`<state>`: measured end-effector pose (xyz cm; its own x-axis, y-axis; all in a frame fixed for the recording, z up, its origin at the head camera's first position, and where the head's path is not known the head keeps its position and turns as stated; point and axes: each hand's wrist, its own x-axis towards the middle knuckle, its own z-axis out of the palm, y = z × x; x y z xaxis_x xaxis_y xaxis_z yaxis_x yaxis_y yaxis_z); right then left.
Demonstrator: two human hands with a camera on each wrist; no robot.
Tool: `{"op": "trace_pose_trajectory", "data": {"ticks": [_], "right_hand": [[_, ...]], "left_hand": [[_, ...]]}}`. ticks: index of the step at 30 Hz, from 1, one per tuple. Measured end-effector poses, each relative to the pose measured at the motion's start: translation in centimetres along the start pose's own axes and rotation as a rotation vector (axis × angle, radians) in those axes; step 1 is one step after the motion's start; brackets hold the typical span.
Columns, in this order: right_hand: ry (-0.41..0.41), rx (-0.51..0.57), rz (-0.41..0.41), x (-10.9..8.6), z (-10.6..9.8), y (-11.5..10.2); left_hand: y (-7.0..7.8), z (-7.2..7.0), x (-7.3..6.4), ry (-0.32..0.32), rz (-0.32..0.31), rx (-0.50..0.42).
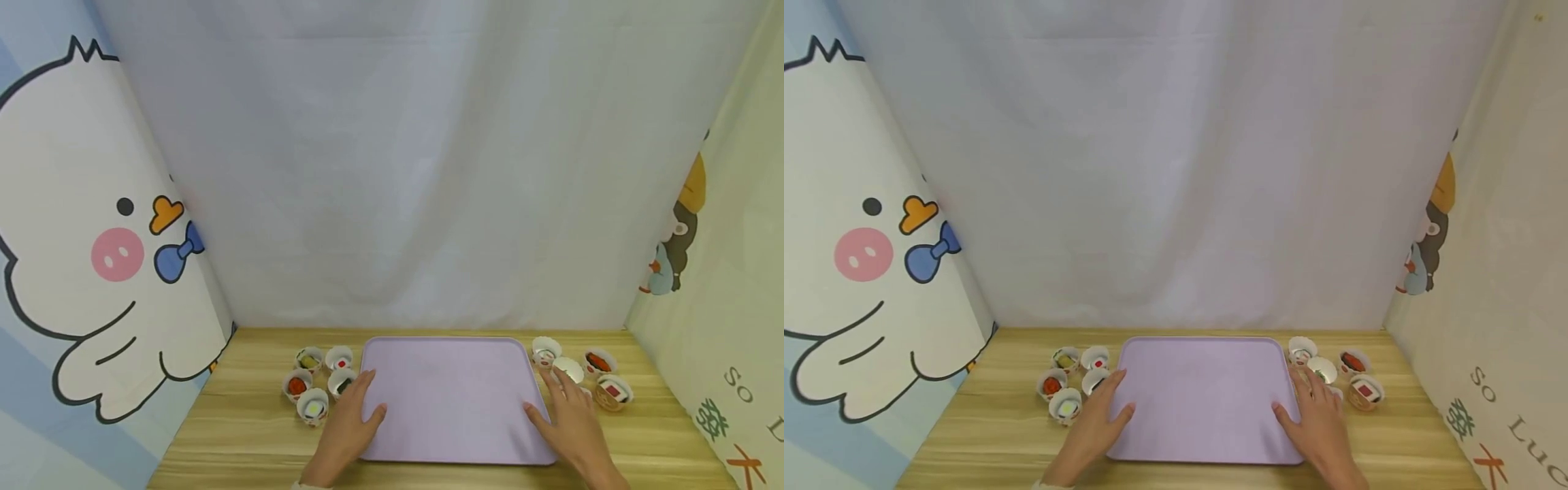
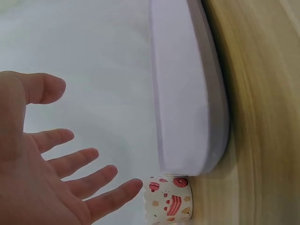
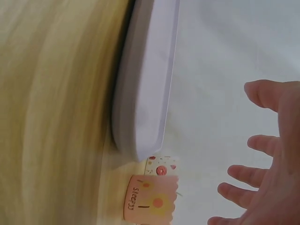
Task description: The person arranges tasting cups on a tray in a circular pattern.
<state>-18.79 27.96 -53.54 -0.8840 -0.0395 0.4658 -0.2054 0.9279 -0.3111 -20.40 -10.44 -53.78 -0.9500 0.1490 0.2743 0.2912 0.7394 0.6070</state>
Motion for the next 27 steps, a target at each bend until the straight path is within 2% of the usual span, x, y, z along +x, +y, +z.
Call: {"op": "trace_pose_trajectory", "data": {"ticks": [4,9,16,23,27], "right_hand": [[0.014,0.008,0.031,-0.3,-0.3,0.5],[0.043,0.067,0.098,-0.7,-0.7,1.2],[0.023,0.111,0.188,-1.1,-1.1,2.1],[0.049,0.126,0.228,-1.5,-0.9,2.9],[0.043,0.131,0.251,-1.6,-0.8,3.3]], "left_hand": [[-0.4,-0.3,-0.4,0.016,-0.032,-0.075],[-0.8,-0.4,-1.1,0.015,-0.080,-0.163],[-2.2,0.1,-1.5,0.026,-0.105,-0.240],[-3.2,-0.2,-1.6,-0.030,-0.149,-0.298],[-4.0,-0.3,-1.6,-0.085,-0.207,-0.398]]}}
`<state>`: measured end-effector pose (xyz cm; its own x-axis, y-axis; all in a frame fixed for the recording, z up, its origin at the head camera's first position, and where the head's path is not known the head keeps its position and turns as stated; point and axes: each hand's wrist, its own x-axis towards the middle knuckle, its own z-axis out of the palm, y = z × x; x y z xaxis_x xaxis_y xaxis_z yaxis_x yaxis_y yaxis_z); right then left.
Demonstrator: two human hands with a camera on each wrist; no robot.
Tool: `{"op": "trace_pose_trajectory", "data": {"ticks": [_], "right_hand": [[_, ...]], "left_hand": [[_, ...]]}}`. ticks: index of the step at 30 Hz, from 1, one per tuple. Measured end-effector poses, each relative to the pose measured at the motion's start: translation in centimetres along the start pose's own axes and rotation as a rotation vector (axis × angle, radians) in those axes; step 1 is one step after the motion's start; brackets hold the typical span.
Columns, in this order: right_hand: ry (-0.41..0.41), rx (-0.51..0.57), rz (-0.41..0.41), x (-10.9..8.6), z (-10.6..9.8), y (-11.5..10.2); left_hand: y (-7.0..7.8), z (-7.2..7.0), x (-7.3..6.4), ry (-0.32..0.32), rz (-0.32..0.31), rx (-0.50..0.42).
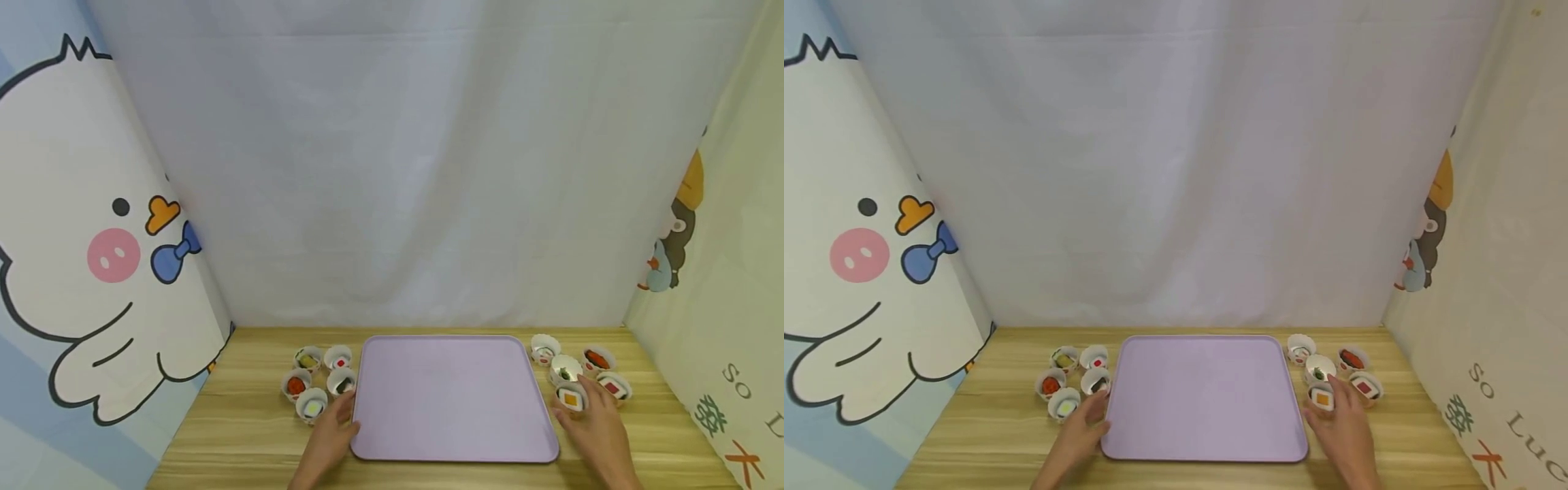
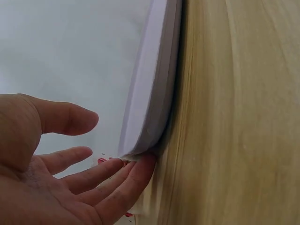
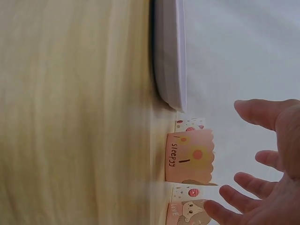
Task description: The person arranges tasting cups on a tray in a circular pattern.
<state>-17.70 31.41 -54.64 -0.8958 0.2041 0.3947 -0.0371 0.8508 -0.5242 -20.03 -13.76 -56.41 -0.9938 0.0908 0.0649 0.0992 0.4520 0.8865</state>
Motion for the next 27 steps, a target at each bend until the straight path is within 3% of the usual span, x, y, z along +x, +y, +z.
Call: {"op": "trace_pose_trajectory", "data": {"ticks": [5,27], "right_hand": [[-0.059,0.015,0.061,0.0,-0.3,0.3],[-0.164,0.064,0.124,0.6,-0.2,1.9]], "left_hand": [[-0.8,-0.3,0.3,-0.030,-0.029,-0.094],[-1.8,0.0,1.5,-0.035,-0.130,-0.109]]}}
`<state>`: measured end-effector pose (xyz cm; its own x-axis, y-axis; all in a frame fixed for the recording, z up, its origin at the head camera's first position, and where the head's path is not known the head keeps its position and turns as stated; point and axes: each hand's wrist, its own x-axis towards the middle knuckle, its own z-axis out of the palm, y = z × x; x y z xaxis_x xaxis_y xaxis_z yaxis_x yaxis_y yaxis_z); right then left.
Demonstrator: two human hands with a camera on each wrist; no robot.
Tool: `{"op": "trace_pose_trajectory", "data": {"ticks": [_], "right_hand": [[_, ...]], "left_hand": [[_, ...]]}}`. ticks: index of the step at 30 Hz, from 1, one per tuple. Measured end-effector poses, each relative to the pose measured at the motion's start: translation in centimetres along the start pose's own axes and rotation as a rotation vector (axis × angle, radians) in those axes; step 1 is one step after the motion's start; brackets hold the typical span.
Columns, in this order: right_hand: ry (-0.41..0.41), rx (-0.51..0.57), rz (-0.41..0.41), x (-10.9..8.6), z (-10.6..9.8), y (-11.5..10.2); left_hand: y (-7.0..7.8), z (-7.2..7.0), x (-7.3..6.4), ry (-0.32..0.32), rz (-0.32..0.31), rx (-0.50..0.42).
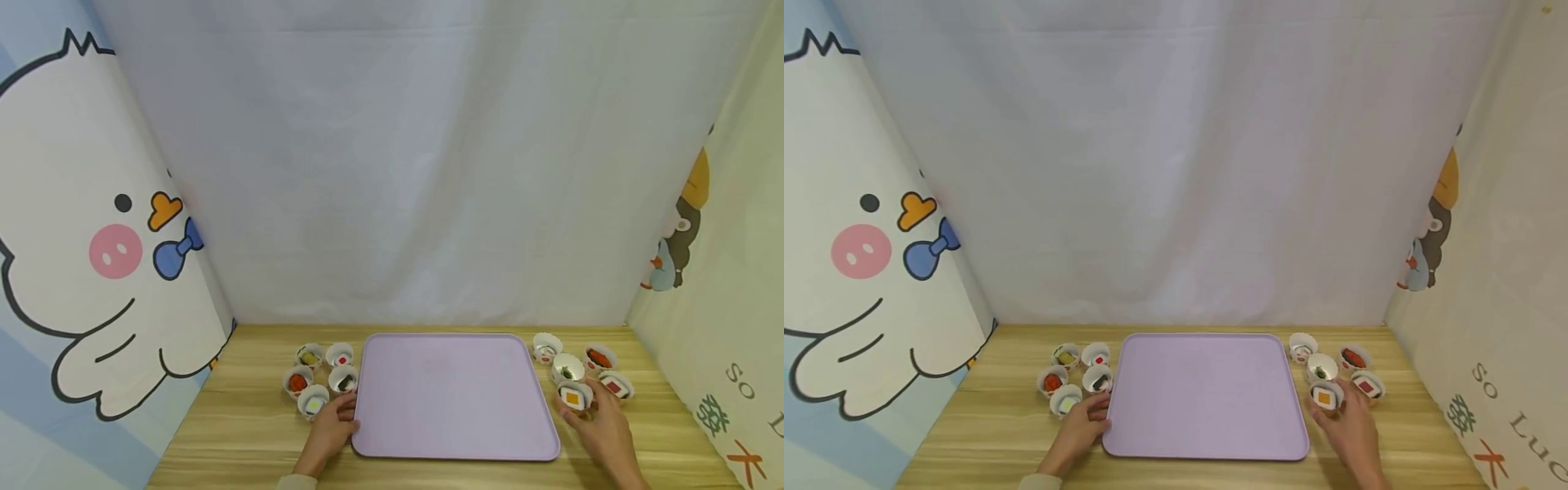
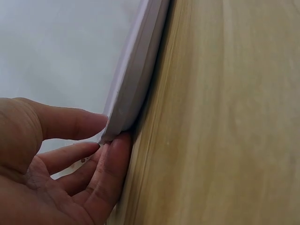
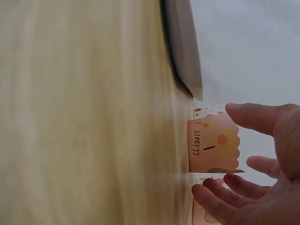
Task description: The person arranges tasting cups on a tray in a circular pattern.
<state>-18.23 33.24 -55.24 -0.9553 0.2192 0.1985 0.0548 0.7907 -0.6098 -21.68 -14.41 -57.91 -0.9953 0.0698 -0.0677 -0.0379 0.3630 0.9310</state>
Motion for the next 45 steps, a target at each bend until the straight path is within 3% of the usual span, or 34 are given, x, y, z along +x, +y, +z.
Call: {"op": "trace_pose_trajectory", "data": {"ticks": [11,22,31,45], "right_hand": [[-0.035,0.040,0.041,0.9,0.3,0.5],[-0.055,0.037,0.167,1.0,0.6,0.6],[-0.036,0.043,0.146,0.7,0.3,-0.5],[-0.079,0.106,0.086,1.7,-0.3,-3.6]], "left_hand": [[-0.2,0.0,0.3,-0.011,-0.079,-0.078],[-0.6,0.1,0.4,-0.027,-0.079,-0.104],[-0.6,0.0,0.4,-0.020,-0.081,-0.100],[-0.3,0.1,0.2,-0.010,-0.082,-0.098]]}}
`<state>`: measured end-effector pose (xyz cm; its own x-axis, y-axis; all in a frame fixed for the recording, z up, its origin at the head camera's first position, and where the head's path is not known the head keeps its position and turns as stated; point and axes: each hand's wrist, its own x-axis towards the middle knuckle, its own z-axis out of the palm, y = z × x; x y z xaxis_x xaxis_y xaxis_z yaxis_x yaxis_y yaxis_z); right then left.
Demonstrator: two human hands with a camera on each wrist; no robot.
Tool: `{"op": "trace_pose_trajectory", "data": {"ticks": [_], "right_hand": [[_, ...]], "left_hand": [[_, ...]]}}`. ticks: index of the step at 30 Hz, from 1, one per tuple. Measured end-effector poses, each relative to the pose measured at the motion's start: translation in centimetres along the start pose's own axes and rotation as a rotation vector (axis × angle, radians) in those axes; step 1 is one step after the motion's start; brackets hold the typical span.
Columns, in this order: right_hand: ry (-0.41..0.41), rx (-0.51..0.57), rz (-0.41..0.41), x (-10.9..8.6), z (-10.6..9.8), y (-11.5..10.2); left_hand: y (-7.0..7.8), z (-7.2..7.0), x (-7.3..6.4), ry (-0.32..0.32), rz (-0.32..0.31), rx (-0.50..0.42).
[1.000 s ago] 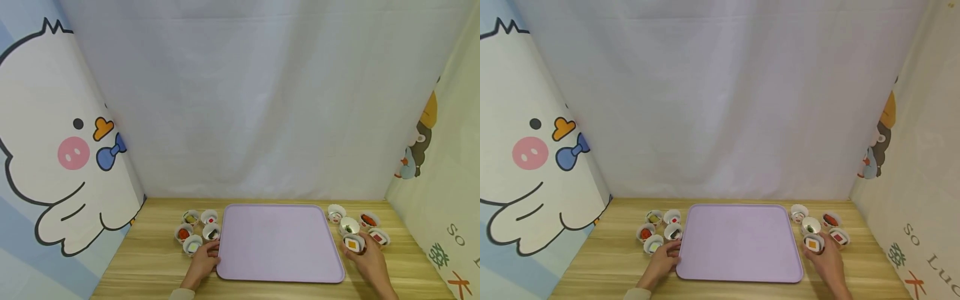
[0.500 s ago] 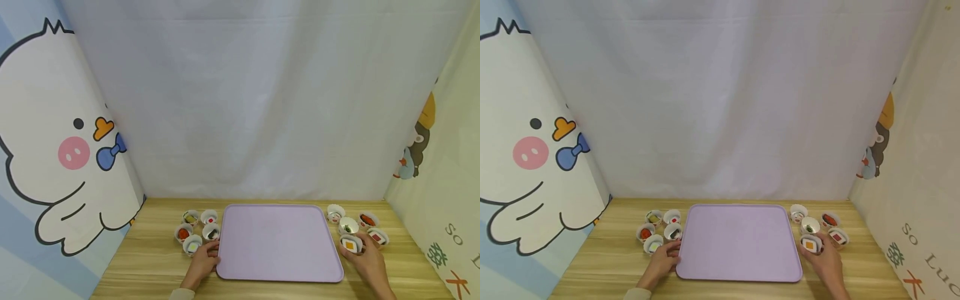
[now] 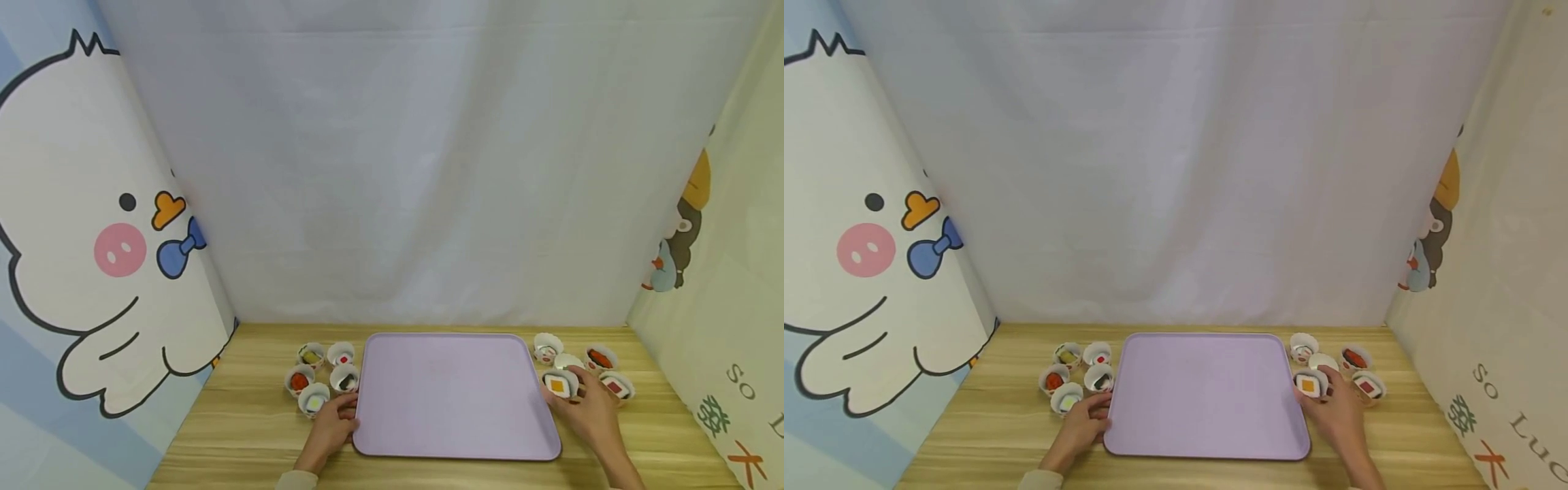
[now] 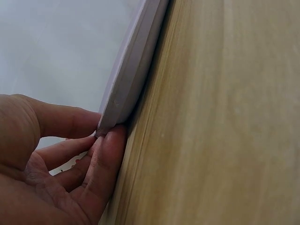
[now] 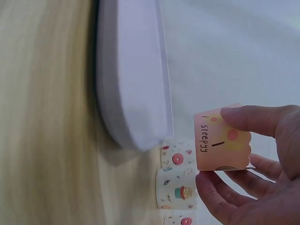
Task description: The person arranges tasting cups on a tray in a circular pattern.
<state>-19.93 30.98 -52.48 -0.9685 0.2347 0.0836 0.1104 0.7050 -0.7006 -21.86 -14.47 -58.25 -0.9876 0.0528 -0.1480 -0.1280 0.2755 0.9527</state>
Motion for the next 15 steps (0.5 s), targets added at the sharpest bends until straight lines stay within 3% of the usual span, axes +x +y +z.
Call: {"op": "trace_pose_trajectory", "data": {"ticks": [15], "right_hand": [[0.007,0.022,-0.083,2.3,2.6,-3.5]], "left_hand": [[0.3,0.0,-0.1,-0.002,-0.007,0.008]]}}
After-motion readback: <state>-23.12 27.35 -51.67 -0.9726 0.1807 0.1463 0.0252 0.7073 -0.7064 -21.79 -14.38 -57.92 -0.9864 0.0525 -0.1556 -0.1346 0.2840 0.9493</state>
